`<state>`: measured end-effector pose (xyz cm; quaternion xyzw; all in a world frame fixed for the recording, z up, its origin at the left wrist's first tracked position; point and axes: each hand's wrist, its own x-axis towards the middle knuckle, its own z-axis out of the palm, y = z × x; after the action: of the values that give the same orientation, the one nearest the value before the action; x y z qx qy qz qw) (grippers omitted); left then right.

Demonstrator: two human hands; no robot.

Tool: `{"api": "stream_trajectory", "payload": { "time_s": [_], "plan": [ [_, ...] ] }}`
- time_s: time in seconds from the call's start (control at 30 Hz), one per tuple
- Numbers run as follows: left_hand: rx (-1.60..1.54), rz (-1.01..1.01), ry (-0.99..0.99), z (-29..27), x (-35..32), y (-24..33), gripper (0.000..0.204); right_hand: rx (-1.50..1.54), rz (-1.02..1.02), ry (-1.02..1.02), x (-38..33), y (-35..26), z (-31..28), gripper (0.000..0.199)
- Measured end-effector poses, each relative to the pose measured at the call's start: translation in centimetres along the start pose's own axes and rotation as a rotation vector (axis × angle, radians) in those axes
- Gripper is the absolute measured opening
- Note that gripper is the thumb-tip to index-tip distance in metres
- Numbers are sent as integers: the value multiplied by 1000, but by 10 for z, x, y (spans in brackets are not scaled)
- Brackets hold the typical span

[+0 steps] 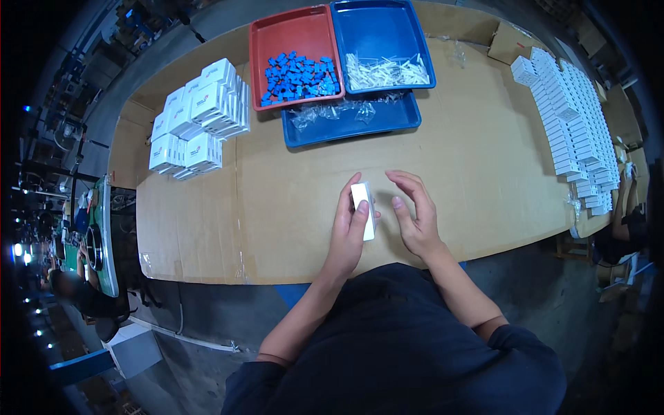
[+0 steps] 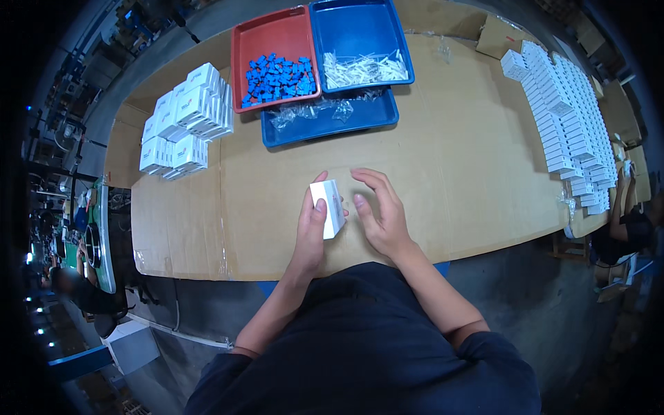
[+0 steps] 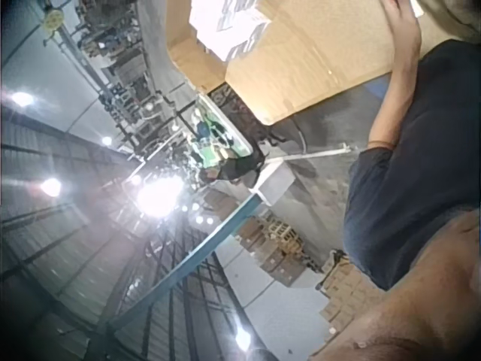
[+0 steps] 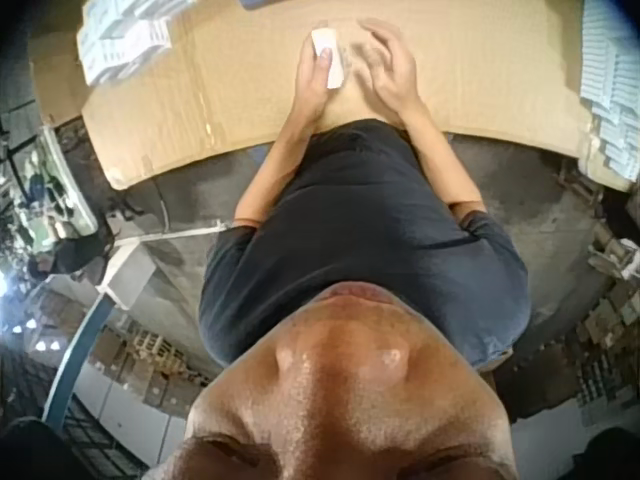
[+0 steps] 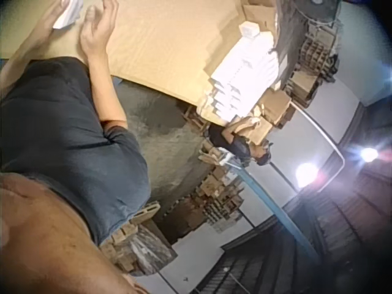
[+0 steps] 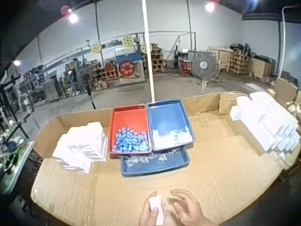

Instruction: The recorder is packaging small electronic components into boxes and sealing them with stickers.

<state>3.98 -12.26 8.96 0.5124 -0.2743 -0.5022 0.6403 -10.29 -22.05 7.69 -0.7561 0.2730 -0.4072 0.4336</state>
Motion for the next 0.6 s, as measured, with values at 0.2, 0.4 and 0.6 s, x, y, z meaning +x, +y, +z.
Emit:
{"api": "stream_trajectory", "payload": {
  "time_s": [0.2, 0.4, 0.6],
  "plan": [
    [-292, -227, 23, 3, 11, -13, 54, 166, -151, -149, 17, -3, 24, 52],
    [-335, -408, 72, -7, 14, -3, 54, 178, -78, -176, 14, 6, 37, 61],
    [-374, -535, 157, -3, 18, 6, 54, 41, -218, -265, 15, 23, 33, 67]
  ]
}}
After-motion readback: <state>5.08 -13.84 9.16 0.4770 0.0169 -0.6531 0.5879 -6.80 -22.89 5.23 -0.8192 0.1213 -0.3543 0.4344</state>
